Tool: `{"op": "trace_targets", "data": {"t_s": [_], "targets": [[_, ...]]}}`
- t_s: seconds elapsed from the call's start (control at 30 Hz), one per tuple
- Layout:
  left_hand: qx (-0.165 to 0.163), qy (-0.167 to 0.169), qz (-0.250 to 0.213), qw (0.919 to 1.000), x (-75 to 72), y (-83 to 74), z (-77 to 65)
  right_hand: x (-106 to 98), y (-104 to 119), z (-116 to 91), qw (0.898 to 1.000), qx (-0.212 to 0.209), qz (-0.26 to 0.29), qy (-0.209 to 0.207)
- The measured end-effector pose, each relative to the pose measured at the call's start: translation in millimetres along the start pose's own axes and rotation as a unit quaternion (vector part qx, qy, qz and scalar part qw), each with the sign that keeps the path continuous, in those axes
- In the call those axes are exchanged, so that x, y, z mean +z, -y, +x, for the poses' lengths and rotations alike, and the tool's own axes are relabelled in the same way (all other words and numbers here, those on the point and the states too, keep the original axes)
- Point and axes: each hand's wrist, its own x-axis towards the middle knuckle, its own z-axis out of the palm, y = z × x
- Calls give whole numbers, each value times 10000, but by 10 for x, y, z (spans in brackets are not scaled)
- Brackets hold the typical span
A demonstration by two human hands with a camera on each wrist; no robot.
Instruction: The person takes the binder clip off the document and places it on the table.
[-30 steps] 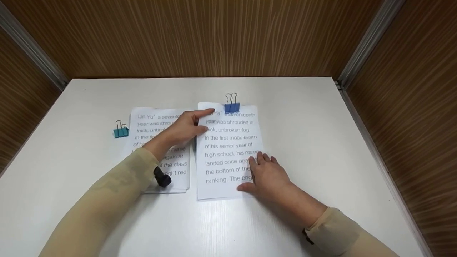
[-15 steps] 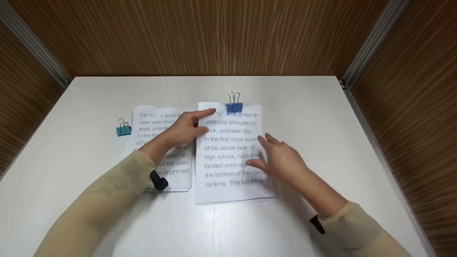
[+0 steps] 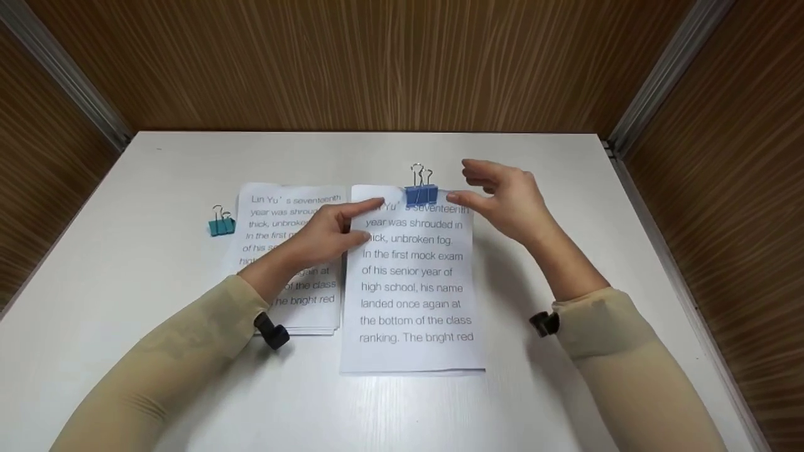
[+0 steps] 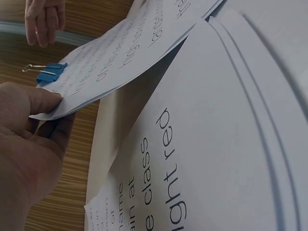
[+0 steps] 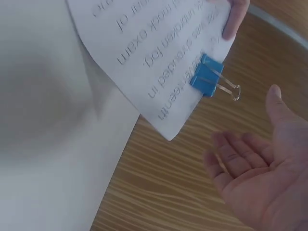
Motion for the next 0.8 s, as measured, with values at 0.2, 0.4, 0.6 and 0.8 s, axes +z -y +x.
{"op": "trace_targets", "data": {"t_s": [0.2,0.4,0.6,0.8], "targets": [[134,48,-33,9999,15,-16,-67,1,-96,288,9967,-48,733,354],[333,119,-13,9994,34,-22,-104,24,-194,457,9819,-323,1653,862],[504,222,-245,9982,36,-31,-112,28,-200,546,9710,-382,1867,1441],[542,266,-383,9974,19,-43,-117,22,-144,589,9673,-173,1703,1874]]}}
